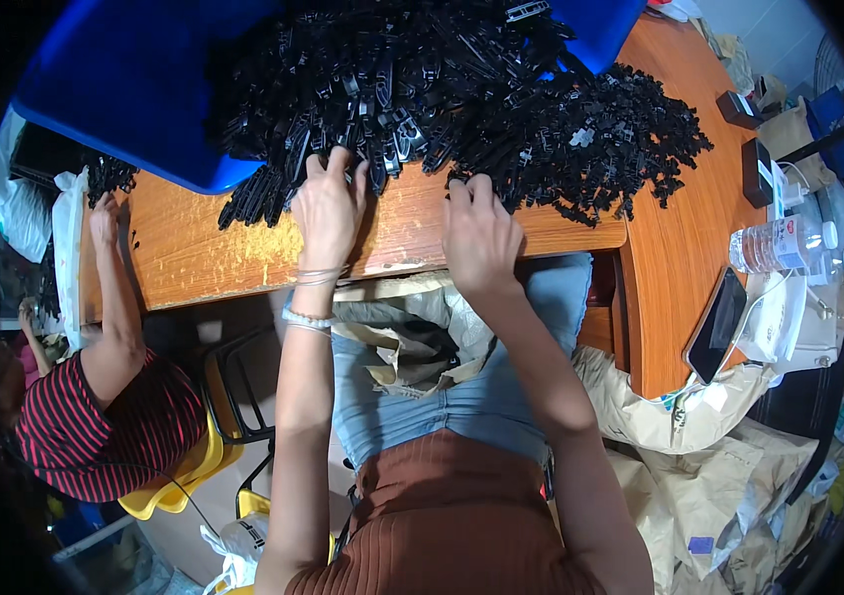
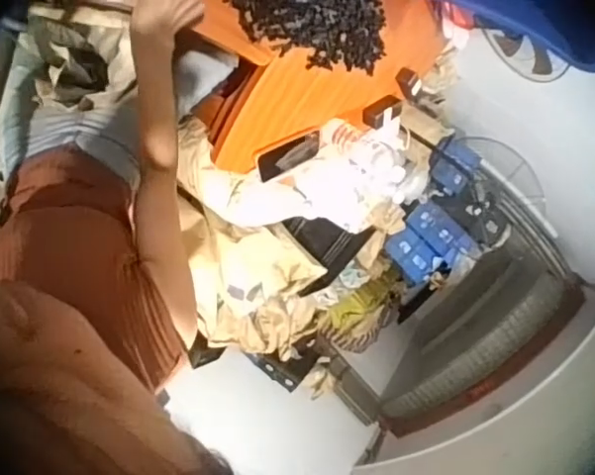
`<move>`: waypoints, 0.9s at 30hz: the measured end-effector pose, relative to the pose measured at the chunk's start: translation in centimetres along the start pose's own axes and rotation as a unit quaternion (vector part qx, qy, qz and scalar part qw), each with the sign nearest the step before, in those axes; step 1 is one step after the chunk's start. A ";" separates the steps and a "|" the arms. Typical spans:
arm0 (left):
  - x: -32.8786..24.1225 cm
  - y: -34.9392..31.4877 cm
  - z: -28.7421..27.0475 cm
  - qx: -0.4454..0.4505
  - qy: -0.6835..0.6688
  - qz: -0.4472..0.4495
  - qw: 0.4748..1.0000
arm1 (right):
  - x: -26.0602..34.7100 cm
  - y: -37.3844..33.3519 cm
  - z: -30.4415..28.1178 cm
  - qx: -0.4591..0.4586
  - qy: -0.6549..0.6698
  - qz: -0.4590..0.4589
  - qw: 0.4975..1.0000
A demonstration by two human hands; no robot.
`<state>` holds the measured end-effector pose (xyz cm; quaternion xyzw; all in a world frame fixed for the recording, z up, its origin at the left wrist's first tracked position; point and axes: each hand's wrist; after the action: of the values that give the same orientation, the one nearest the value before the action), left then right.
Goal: Sorting and manual assembly of small black plastic buckle components at a workstation.
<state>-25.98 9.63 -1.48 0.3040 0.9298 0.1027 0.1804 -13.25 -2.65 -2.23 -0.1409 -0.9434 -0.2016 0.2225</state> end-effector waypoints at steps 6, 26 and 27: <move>0.6 -2.2 -0.4 0.000 -0.120 -0.003 0.993 | 0.3 -1.4 0.8 -0.020 0.003 -0.021 1.000; -2.0 -7.8 -1.8 0.138 -0.708 -0.109 0.684 | 1.9 -1.5 -2.9 0.079 0.645 0.190 0.736; -2.0 -7.9 -1.9 0.150 -0.693 -0.114 0.695 | 2.2 -1.4 -3.1 0.089 0.629 0.190 0.749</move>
<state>-29.37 2.00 -1.53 0.2034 0.5716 -0.2996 0.7363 -14.55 -4.91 0.95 -0.1382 -0.5577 -0.1136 0.8105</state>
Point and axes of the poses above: each hand's wrist, its own y-axis towards the middle knuckle, its own z-axis out of the palm, x = y × z, and after that the axes turned 12 degrees about x, right-handed
